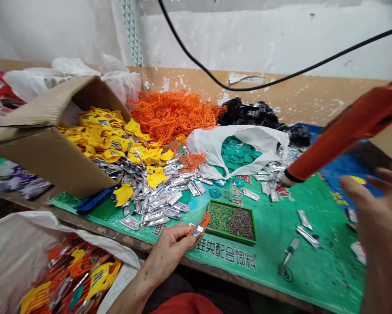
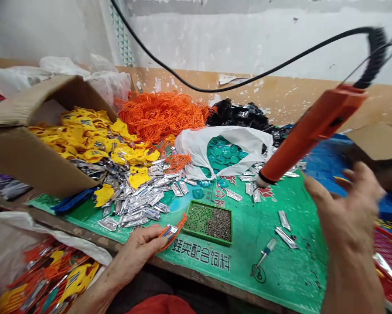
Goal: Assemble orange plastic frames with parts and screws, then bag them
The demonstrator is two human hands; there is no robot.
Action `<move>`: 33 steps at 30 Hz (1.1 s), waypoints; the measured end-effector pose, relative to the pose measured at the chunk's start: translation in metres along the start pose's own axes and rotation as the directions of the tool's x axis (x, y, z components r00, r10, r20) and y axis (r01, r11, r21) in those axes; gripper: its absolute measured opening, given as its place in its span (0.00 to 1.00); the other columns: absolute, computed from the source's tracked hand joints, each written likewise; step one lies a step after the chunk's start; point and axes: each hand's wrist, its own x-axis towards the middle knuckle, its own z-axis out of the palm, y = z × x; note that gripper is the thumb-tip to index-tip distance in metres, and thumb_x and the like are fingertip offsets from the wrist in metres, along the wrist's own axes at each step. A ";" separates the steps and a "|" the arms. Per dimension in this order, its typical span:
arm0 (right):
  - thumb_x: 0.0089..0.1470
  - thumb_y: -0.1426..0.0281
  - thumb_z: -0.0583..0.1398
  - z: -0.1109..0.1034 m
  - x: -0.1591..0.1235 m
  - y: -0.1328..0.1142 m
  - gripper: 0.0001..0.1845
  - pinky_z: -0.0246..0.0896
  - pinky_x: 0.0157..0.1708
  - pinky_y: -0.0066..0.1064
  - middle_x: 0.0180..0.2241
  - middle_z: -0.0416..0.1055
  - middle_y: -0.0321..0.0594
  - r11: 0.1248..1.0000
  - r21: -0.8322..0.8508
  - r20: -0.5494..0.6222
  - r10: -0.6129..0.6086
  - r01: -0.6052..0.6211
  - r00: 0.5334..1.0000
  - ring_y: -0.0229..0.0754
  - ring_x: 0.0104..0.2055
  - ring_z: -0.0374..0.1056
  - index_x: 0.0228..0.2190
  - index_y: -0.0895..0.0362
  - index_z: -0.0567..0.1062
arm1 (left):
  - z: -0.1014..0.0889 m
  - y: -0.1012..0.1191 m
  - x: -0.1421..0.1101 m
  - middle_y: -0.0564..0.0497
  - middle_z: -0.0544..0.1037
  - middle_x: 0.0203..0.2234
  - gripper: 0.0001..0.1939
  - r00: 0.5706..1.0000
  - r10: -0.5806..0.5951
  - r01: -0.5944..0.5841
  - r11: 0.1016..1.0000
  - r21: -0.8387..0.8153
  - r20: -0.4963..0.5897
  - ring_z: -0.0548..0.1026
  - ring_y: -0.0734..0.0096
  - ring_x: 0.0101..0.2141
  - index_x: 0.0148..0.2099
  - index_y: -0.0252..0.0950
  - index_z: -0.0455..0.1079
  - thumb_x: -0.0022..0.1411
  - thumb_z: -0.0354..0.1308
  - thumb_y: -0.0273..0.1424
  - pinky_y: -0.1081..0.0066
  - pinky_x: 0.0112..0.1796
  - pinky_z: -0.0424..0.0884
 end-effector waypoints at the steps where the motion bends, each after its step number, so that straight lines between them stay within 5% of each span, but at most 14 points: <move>1: 0.27 0.64 0.72 0.006 0.012 -0.009 0.48 0.49 0.52 0.54 0.59 0.57 0.53 0.966 0.250 0.096 0.050 -0.072 0.994 0.61 0.60 0.55 0.54 0.47 0.64 | 0.000 0.001 -0.001 0.54 0.66 0.24 0.16 1.000 0.013 -0.013 1.000 0.026 0.004 0.62 0.69 0.29 0.31 0.34 0.75 0.60 0.52 0.39 0.72 0.31 0.56; 6: 0.31 0.60 0.69 0.042 0.026 -0.054 0.24 0.64 0.40 0.45 0.37 0.76 0.43 0.820 0.513 0.500 -0.046 -0.253 0.865 0.49 0.38 0.72 0.34 0.51 0.72 | -0.001 0.002 -0.003 0.54 0.63 0.24 0.18 1.000 0.025 -0.025 0.997 0.076 0.006 0.60 0.70 0.29 0.27 0.35 0.71 0.62 0.50 0.40 0.72 0.30 0.55; 12: 0.32 0.71 0.69 0.057 -0.007 -0.084 0.25 0.67 0.28 0.35 0.24 0.71 0.30 0.689 0.608 0.593 -0.063 -0.395 0.803 0.39 0.24 0.68 0.37 0.50 0.71 | -0.001 0.002 0.003 0.54 0.66 0.23 0.18 0.999 -0.012 0.009 0.997 0.076 0.038 0.61 0.69 0.28 0.31 0.36 0.75 0.61 0.51 0.42 0.72 0.29 0.56; 21: 0.34 0.74 0.68 0.101 -0.083 -0.090 0.13 0.62 0.20 0.32 0.19 0.68 0.30 0.653 0.690 0.424 -0.014 -0.312 0.906 0.36 0.18 0.64 0.25 0.59 0.71 | -0.001 -0.003 0.007 0.54 0.65 0.24 0.17 0.995 -0.040 0.045 0.997 -0.060 0.093 0.58 0.72 0.27 0.35 0.34 0.75 0.61 0.53 0.42 0.73 0.29 0.54; 33: 0.30 0.74 0.67 0.114 -0.092 -0.078 0.15 0.61 0.22 0.32 0.19 0.68 0.29 0.665 0.682 0.369 0.047 -0.305 0.928 0.36 0.19 0.63 0.25 0.59 0.71 | -0.002 -0.005 0.007 0.56 0.58 0.23 0.14 0.993 -0.076 0.087 0.987 -0.134 0.090 0.54 0.74 0.27 0.30 0.33 0.69 0.62 0.51 0.38 0.73 0.28 0.51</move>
